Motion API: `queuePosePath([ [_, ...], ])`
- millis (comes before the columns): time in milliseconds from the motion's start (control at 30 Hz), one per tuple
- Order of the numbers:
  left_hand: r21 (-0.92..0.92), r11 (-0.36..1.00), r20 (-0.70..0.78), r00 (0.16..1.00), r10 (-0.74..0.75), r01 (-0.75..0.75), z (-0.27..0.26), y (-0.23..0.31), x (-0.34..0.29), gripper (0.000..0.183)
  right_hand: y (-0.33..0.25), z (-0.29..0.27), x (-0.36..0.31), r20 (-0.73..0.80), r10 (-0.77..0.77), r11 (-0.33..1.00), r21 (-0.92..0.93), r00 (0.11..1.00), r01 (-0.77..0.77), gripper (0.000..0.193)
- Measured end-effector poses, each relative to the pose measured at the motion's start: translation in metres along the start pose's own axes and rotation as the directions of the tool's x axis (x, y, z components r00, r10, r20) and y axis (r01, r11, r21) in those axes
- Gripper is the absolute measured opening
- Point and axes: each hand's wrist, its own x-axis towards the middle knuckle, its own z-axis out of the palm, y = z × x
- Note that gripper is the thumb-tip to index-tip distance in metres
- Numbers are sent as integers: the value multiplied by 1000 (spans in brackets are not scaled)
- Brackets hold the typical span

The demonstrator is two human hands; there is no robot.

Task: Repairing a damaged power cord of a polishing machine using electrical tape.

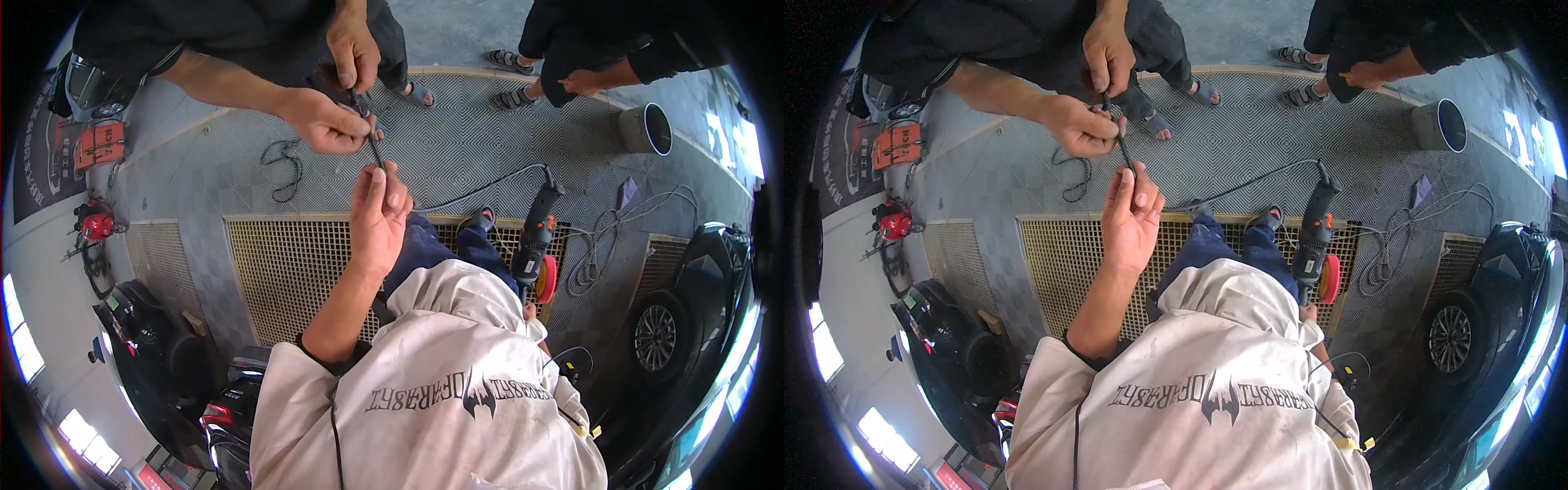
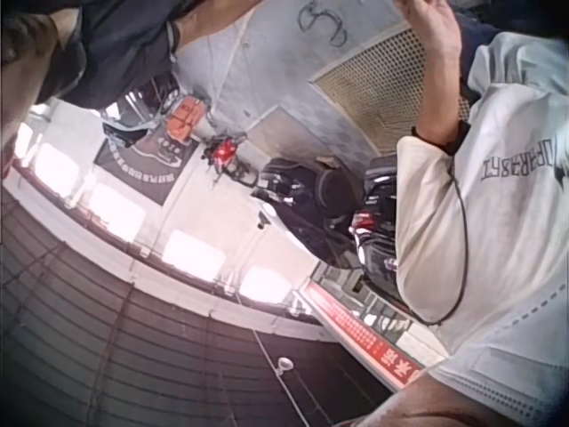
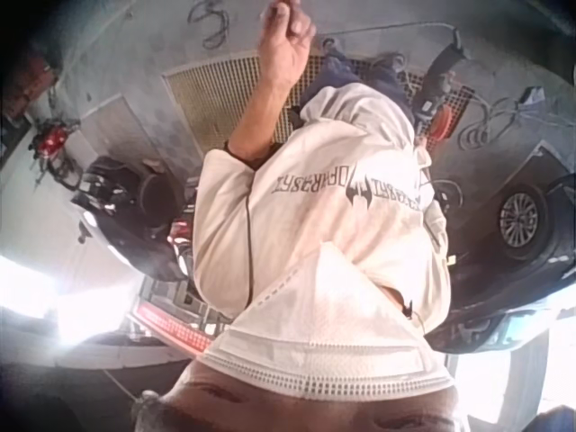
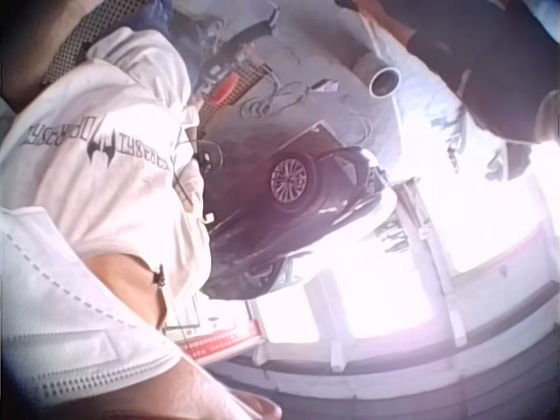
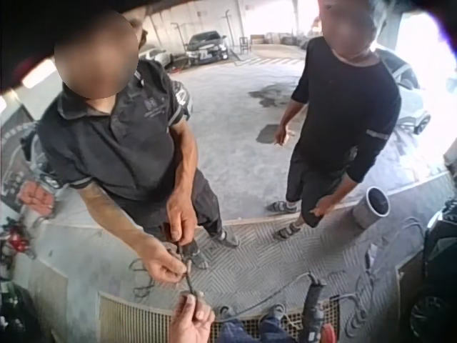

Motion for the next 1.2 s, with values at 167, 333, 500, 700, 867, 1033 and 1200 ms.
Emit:
queuePosePath([
  [167,-5,1000,-73,997,-19,19,4,-2,-13,18,7,1,5,8,10,999,-53,1000,-10,30],
  [333,5,1000,-23,1000,-7,8,-6,0,-17,19,23,5,16,13,25,993,-119,1000,-23,30],
  [500,388,919,-121,985,122,-67,-53,-15,-7,21,6,8,27,12,35,999,26,999,-35,23],
  [700,988,147,-30,992,-122,48,-199,-53,-45,33,-25,-5,20,141,11,980,-198,990,17,22],
  [867,832,-365,-521,816,-250,419,-336,-55,-150,24,-20,-11,43,322,-398,903,-27,859,428,26],
  [1033,687,-504,-718,596,-359,524,-348,-42,-201,20,-54,-32,48,307,153,806,-589,939,61,20],
  [1200,863,-136,-504,811,-298,486,-309,-73,-180,28,-19,-16,98,320,182,698,-708,930,106,24],
])
